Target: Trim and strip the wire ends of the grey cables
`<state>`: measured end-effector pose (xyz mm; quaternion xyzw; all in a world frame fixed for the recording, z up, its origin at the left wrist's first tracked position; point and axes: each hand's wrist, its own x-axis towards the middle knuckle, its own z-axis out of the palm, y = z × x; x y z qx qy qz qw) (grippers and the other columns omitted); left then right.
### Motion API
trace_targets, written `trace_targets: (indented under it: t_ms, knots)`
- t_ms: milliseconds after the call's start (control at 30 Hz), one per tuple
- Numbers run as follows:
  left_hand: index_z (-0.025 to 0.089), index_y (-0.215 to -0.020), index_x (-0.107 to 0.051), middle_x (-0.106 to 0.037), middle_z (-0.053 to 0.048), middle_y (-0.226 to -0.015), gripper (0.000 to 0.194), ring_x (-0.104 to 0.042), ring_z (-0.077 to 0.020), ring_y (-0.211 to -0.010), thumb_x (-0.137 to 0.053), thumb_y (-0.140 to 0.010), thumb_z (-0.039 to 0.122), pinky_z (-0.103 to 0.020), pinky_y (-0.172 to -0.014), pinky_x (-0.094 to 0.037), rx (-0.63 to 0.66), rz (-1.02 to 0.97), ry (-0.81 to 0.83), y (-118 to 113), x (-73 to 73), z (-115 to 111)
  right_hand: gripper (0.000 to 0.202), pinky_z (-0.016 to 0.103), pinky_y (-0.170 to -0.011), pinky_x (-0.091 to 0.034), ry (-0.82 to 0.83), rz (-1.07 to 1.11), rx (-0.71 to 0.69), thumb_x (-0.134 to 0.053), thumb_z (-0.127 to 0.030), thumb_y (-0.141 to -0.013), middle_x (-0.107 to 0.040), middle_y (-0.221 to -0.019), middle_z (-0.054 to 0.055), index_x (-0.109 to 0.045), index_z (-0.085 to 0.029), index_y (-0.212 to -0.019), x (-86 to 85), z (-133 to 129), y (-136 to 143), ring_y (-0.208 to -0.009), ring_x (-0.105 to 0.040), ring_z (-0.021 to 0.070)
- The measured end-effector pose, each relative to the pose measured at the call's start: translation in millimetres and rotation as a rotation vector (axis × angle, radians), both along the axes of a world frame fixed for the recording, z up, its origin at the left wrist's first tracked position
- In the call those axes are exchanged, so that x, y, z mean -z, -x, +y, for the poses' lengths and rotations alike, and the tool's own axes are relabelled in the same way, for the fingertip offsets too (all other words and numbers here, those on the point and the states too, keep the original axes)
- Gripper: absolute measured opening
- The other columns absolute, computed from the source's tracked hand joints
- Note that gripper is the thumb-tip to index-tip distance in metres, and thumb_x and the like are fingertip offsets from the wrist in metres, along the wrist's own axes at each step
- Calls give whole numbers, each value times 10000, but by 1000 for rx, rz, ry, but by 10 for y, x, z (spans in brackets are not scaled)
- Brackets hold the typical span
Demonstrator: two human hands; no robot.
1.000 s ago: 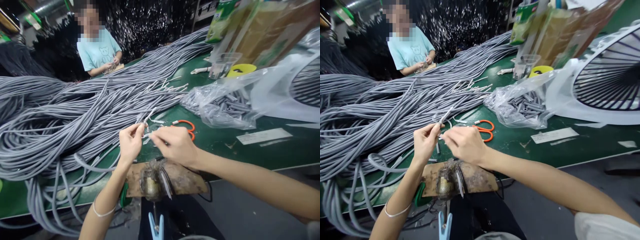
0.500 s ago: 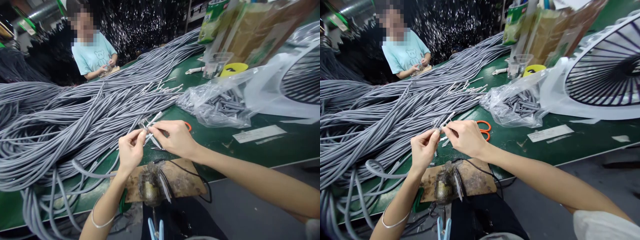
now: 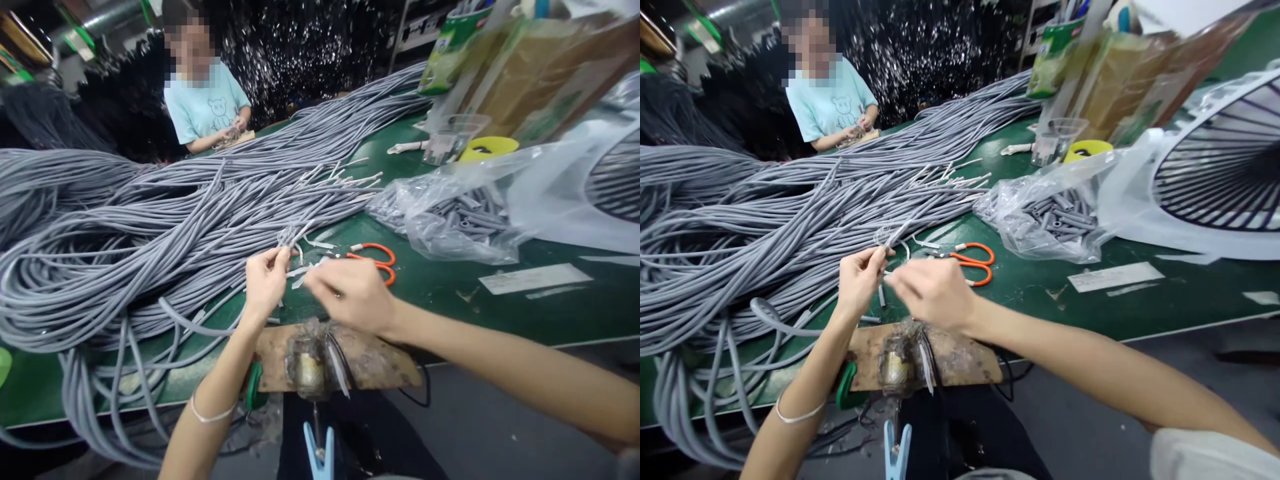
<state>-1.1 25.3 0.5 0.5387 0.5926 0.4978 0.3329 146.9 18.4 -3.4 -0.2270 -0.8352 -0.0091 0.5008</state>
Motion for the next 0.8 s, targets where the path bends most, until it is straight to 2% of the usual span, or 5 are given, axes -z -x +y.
trace_targets:
  t_ms: [100,167,333,500,800]
  knots:
    - [96,-692,-651,-345,68,-454,415,-200,-17,-349,-603,-694,508,-183,-364,-145,106,-231,62,-79,-77,-75,293,224,-512,-328,127,-1,178,-469,-203,-887,-591,-554,19,-605,-134,-637,-2,174,-70,-481,-496,94]
    - [96,-675,-626,-321,79,-449,451,-170,-6,-338,-650,-637,545,-175,-351,-110,135,-307,96,-132,-120,-116,309,224,-513,-315,187,-19,233,-467,-227,-888,-585,-549,15,-603,-141,-624,-12,246,-110,-476,-480,95]
    - [99,-685,-616,-314,79,-450,472,-162,-5,-338,-665,-628,566,-167,-342,-90,166,-349,118,-150,-117,-128,310,217,-509,-300,294,-40,197,-461,-232,-878,-575,-543,11,-592,-144,-613,-36,240,-111,-464,-445,88]
    - [103,-655,-627,-328,58,-472,395,-210,-30,-391,-607,-730,490,-180,-365,-165,203,-176,27,-145,-87,-128,272,212,-502,-307,355,20,110,-472,-209,-874,-622,-591,16,-636,-136,-671,-34,210,-91,-458,-451,81]
    - [136,-640,-562,-391,44,-493,244,-304,-58,-432,-530,-794,322,-187,-407,-226,62,1,-93,-165,-64,-127,293,217,-475,-307,59,30,115,-482,-171,-873,-561,-508,0,-596,-146,-604,-40,124,-66,-426,-435,74]
